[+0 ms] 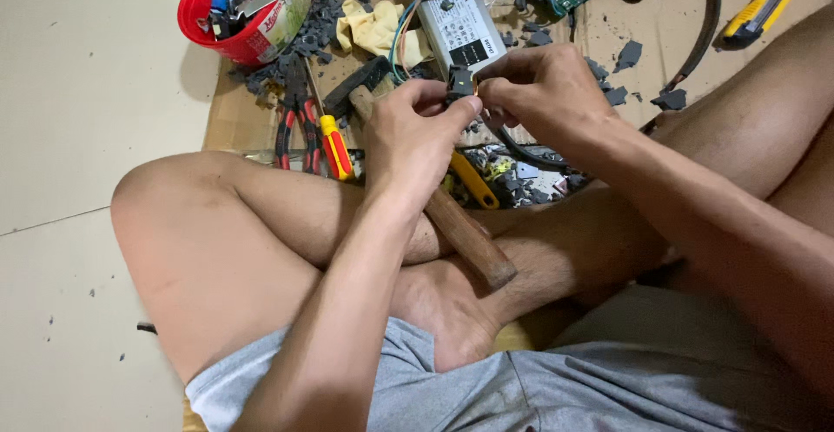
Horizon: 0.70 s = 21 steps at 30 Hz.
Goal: The person sits on the floor and uses a hammer to break apart a power supply unit and a circuit board. They extract copper wire from the components and place it into a red bucket, then continue to dismantle the circuit board.
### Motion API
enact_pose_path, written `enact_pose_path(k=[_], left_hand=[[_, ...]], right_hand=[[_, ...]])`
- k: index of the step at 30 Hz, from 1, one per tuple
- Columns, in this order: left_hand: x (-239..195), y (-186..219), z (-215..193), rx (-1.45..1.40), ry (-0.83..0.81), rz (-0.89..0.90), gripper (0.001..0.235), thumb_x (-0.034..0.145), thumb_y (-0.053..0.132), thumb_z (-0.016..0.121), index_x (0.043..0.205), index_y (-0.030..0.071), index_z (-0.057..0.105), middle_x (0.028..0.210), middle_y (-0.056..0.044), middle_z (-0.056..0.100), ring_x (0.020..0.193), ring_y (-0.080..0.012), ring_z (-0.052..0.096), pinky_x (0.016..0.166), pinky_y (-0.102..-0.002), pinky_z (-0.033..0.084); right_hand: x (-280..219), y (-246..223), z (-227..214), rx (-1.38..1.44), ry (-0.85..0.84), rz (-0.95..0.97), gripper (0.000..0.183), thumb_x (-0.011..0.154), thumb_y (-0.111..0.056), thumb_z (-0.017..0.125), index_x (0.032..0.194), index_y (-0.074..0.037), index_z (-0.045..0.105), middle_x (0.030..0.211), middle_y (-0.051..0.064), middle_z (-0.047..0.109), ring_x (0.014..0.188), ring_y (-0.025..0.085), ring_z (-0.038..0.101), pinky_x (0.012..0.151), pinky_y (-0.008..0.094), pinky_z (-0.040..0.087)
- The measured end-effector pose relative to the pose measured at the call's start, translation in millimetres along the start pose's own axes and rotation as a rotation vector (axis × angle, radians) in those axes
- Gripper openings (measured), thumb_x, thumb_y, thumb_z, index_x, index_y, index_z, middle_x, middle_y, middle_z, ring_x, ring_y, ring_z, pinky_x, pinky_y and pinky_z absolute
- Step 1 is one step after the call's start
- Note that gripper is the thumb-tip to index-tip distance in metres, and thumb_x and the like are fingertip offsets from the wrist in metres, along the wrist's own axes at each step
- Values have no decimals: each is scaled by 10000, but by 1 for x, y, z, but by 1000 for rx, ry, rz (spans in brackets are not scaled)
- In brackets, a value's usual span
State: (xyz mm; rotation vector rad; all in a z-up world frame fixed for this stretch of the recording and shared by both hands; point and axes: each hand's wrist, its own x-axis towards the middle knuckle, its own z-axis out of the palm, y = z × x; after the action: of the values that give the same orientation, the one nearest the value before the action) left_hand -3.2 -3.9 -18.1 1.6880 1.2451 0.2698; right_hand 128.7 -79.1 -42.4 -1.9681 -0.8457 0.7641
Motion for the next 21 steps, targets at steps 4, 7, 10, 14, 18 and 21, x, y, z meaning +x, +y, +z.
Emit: enact_pose_path(k=[4, 7, 10, 14, 18, 21], left_hand=[[1, -4, -2, 46, 44, -6, 364, 761, 398, 699, 1063, 214, 784, 979, 79, 795, 911, -79, 721, 821, -246, 565], [5, -9, 0, 54, 75, 20, 435, 704, 453, 703, 1049, 200, 778, 983, 65, 792, 912, -105, 725, 813, -267, 539], [0, -8, -1, 56, 89, -5, 400, 705, 465, 734, 1006, 202, 752, 1049, 26, 780, 974, -140, 714, 814, -297, 536], [-8, -3, -2, -180, 51, -90, 210, 787, 273, 771, 912, 115, 709, 815, 6, 757, 654, -78, 716, 606, -209, 633], [-14, 1, -3, -178, 76, -141, 205, 707, 261, 666, 835, 111, 723, 659, -17, 730, 596, -75, 701, 590, -202, 583], [-13, 0, -5, -232, 48, -194, 335, 745, 283, 664, 992, 74, 753, 761, -56, 770, 651, -103, 753, 581, -196, 613]], right_hand=[[1, 1, -2, -66, -59, -41, 233, 948, -155, 656, 1113, -51, 784, 688, 68, 710, 570, 94, 585, 493, 246, 446], [6, 6, 0, -110, -70, -65, 270, 950, -203, 641, 1137, -81, 792, 655, 47, 683, 576, 85, 558, 522, 275, 428], [3, 4, 2, -157, -65, -100, 271, 936, -205, 638, 1119, -94, 803, 610, 28, 664, 528, 77, 507, 488, 277, 389], [0, 4, 0, -137, -110, -180, 253, 954, -153, 637, 1116, -29, 787, 604, 49, 670, 528, 91, 554, 481, 269, 445], [-2, -2, -4, -235, -130, -190, 213, 951, -166, 636, 1023, -111, 829, 605, 16, 640, 536, 86, 499, 493, 283, 409], [-1, 0, -5, -192, -172, -249, 162, 938, -136, 655, 920, -107, 812, 554, -14, 582, 489, 55, 406, 454, 251, 311]])
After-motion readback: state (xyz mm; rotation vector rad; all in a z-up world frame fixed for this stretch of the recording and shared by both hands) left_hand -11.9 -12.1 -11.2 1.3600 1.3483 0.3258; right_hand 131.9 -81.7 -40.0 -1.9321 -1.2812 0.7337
